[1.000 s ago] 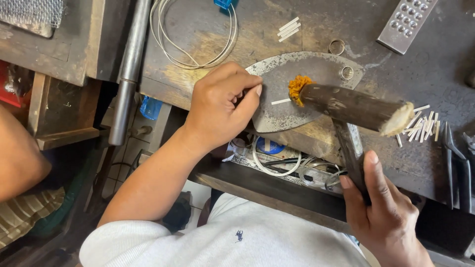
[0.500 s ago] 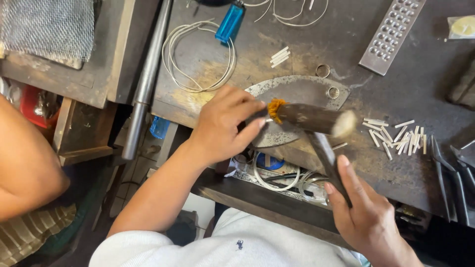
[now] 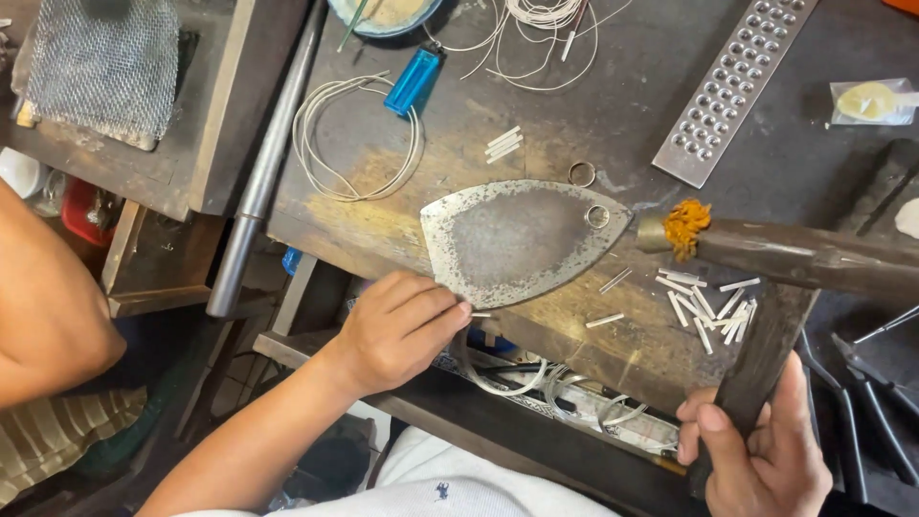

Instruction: A person is hammering small metal pins on a metal plate at a jewelry workbench to flatten or shape them.

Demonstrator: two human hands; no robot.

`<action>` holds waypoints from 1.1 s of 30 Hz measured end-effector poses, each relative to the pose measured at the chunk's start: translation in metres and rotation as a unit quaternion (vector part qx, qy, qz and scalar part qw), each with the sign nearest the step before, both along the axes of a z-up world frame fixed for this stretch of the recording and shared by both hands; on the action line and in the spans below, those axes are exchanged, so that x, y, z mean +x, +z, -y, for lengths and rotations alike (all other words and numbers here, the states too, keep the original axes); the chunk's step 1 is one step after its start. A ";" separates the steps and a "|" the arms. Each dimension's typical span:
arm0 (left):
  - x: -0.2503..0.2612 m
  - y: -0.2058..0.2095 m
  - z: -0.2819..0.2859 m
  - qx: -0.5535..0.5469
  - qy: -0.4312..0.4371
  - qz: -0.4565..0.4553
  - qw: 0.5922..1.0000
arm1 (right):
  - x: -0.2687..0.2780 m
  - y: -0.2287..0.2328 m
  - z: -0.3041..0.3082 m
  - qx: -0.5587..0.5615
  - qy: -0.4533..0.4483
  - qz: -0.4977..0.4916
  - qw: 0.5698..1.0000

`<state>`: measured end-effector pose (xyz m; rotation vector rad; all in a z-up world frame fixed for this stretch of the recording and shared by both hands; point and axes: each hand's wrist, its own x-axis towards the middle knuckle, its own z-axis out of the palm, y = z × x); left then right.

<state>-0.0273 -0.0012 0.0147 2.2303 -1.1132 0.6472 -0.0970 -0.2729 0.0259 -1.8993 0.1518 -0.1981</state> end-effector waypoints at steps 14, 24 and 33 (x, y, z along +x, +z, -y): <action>0.107 -0.014 0.032 0.035 0.236 -0.229 0.944 | -0.002 -0.013 0.027 0.000 0.002 -0.116 0.993; 0.116 -0.022 0.031 0.030 0.178 -0.204 0.962 | -0.010 -0.031 0.033 0.020 0.033 -0.035 0.999; 0.116 0.002 0.067 0.082 0.146 -0.287 0.943 | 0.007 -0.001 0.023 -0.006 0.006 -0.154 0.988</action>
